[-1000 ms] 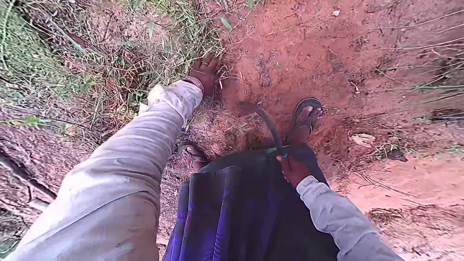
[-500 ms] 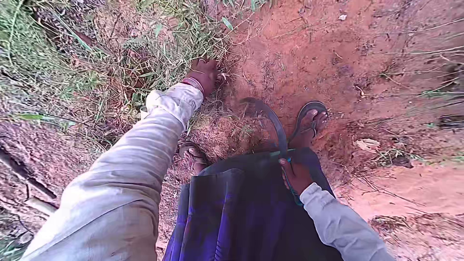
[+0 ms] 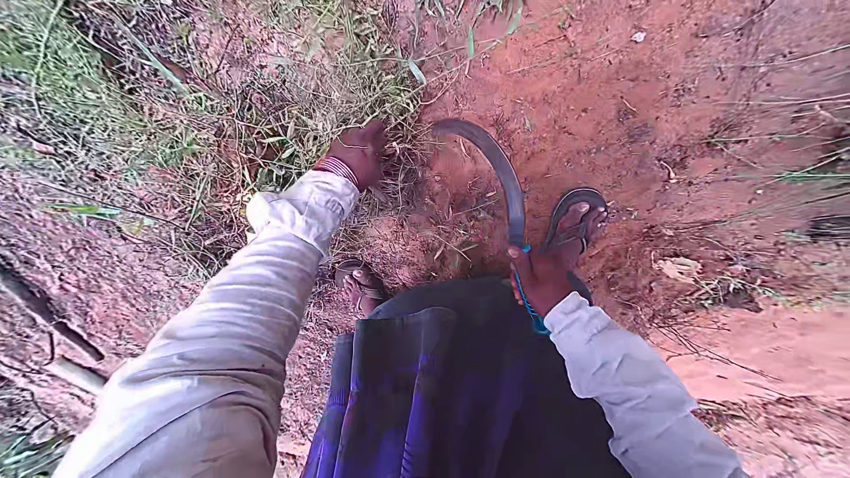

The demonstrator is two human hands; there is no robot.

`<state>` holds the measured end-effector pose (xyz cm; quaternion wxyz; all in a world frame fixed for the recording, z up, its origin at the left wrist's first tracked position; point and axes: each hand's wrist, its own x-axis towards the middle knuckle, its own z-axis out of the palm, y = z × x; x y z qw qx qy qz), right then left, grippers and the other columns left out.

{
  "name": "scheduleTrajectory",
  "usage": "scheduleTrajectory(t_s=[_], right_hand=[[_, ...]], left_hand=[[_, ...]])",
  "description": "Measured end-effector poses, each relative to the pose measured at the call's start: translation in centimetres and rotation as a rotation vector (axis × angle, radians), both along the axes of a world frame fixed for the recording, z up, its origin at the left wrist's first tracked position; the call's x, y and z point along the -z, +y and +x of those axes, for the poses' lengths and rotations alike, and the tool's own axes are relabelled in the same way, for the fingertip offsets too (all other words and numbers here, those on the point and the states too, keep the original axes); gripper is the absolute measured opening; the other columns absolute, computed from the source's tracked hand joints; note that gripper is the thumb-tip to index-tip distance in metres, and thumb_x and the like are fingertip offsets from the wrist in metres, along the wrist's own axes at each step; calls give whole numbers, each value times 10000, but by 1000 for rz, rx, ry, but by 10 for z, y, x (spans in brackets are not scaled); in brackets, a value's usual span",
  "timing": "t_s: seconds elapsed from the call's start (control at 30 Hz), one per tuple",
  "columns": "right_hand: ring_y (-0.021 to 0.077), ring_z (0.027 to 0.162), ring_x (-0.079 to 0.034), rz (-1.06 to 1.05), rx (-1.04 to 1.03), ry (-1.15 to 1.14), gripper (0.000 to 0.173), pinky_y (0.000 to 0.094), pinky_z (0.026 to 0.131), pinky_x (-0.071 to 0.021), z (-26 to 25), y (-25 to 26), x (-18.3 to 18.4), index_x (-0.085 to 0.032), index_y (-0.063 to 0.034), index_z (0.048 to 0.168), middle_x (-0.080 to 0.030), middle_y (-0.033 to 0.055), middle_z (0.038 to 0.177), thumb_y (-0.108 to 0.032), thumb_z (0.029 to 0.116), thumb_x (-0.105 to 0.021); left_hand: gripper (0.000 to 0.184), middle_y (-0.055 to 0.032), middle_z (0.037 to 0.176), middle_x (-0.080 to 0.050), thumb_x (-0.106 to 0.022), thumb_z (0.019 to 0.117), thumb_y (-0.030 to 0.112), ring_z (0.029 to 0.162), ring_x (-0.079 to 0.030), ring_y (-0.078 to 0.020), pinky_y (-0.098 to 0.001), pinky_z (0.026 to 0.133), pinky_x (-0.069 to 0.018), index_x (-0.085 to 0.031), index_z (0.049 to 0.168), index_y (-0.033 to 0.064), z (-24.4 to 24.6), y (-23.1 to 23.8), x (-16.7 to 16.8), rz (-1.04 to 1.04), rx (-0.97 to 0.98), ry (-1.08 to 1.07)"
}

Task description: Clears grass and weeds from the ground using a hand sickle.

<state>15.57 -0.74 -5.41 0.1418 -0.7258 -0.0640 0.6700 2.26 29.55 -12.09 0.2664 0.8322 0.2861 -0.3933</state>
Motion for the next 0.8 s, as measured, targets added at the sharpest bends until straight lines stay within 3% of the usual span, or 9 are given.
scheduleTrajectory(t_s=[0.07,0.13,0.23,0.33,0.43,0.53,0.63,0.73,0.8], right_hand=[[100,509,-557,33,120,-91,472,273,553,-529,11,30,11,-554,78,1119,-524,35,651,-331,1137,-318],[133,500,-562,9,163,-88,540,317,544,-546,11,59,39,-544,55,1118,-524,52,660,-414,1131,-277],[203,581,-584,-79,109,-25,587,372,632,-545,-12,59,60,-543,98,1198,-562,127,741,-415,1132,-264],[174,597,-590,-182,-8,-33,547,319,631,-539,-14,59,30,-545,79,1189,-555,109,767,-387,1137,-264],[352,870,-702,-250,-282,15,566,483,868,-548,-16,29,-6,-496,98,1386,-675,271,1034,-385,1129,-350],[239,583,-621,-190,-117,-90,491,398,632,-556,-36,-37,-41,-562,142,1185,-609,160,732,-310,1129,-380],[65,460,-532,-40,163,-201,457,246,495,-520,-18,-5,-20,-544,74,1031,-503,-10,605,-292,1137,-291],[185,602,-600,-83,31,-123,547,346,648,-549,-4,57,44,-553,95,1192,-581,122,758,-367,1140,-266],[276,753,-666,-171,-100,-26,546,427,792,-558,-29,49,61,-521,89,1339,-649,210,927,-368,1138,-303]], left_hand=[[330,-264,1539,-490,-552,998,-7,1345,-525,-525,-690,1082,-414,-631,1303,-106,1,-4,-4,0,-68,9],[280,-286,1492,-513,-538,997,-26,1276,-565,-535,-689,1050,-441,-651,1231,-130,-3,-3,2,6,-68,-40],[275,-306,1478,-515,-539,1022,2,1268,-570,-535,-674,1043,-450,-650,1236,-130,-14,2,10,-8,-24,-91],[373,-260,1566,-464,-464,1065,41,1407,-491,-484,-648,1133,-391,-566,1405,-75,-19,-2,3,-63,-74,-13],[454,-248,1583,-448,-494,1016,-29,1411,-488,-477,-644,1140,-385,-516,1469,-54,-16,5,0,-73,-116,-10],[422,-287,1524,-497,-484,1057,38,1405,-484,-491,-641,1161,-356,-512,1466,-64,-17,7,-6,-143,-238,39],[436,-327,1457,-532,-510,1099,217,1406,-474,-487,-647,1179,-324,-537,1431,-65,-23,15,6,-198,-440,-13],[394,-294,1467,-535,-571,1066,167,1405,-481,-450,-612,1186,-327,-589,1378,-74,-34,18,15,-222,-502,-151],[386,-299,1473,-531,-564,1067,146,1415,-477,-445,-596,1197,-320,-582,1374,-88,-37,19,16,-220,-488,-185]])
